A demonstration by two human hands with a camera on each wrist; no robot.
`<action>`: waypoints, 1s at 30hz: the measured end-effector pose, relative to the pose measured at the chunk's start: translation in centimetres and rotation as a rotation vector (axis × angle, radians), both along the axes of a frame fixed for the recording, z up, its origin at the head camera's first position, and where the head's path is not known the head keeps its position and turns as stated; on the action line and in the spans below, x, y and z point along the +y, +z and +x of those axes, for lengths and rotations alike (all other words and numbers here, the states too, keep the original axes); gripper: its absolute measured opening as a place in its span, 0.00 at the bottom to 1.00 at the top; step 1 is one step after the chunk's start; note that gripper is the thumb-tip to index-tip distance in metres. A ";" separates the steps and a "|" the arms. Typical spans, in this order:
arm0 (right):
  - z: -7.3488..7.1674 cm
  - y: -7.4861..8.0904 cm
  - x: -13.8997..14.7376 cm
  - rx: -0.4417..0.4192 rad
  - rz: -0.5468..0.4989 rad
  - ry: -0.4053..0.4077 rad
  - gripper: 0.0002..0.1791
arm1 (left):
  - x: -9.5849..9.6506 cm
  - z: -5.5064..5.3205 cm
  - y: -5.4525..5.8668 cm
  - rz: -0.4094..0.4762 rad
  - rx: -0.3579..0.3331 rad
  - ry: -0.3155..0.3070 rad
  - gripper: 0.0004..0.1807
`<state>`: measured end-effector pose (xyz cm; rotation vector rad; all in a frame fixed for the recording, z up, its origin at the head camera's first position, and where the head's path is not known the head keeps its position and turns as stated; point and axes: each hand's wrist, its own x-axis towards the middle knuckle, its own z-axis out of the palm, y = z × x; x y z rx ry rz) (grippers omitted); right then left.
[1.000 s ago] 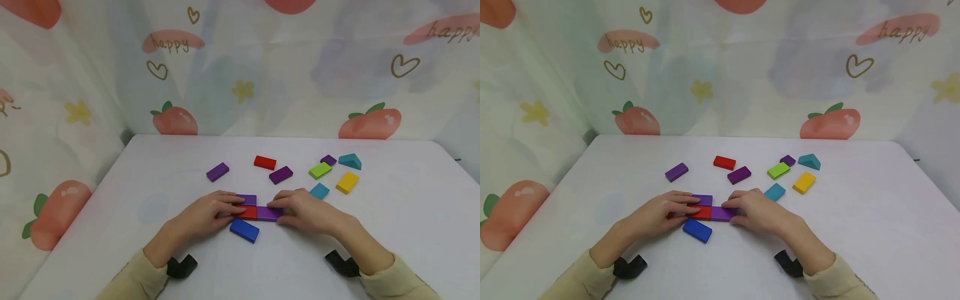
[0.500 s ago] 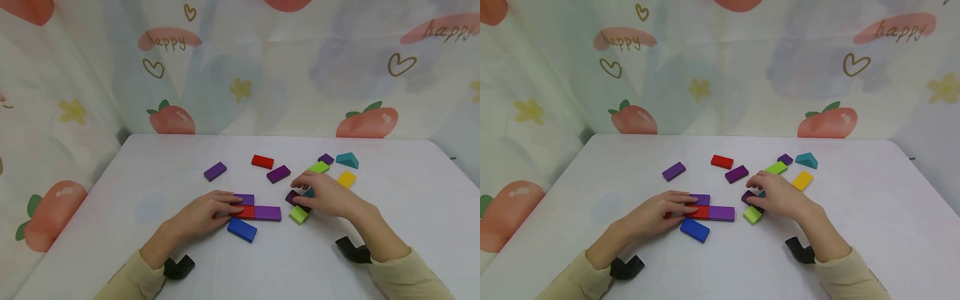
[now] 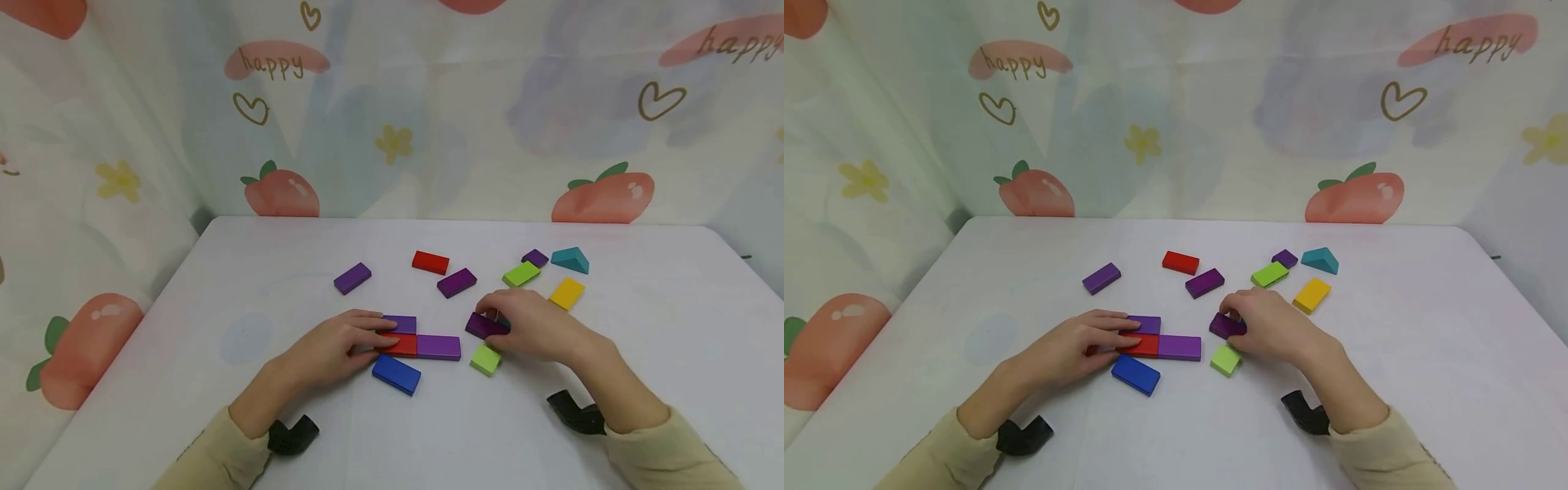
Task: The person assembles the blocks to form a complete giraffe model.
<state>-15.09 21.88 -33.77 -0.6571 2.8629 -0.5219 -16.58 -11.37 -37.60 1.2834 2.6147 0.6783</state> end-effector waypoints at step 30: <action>-1.6 -0.5 -1.7 -0.117 -0.157 0.147 0.19 | 0.1 -0.1 -0.1 -0.016 -0.011 0.012 0.21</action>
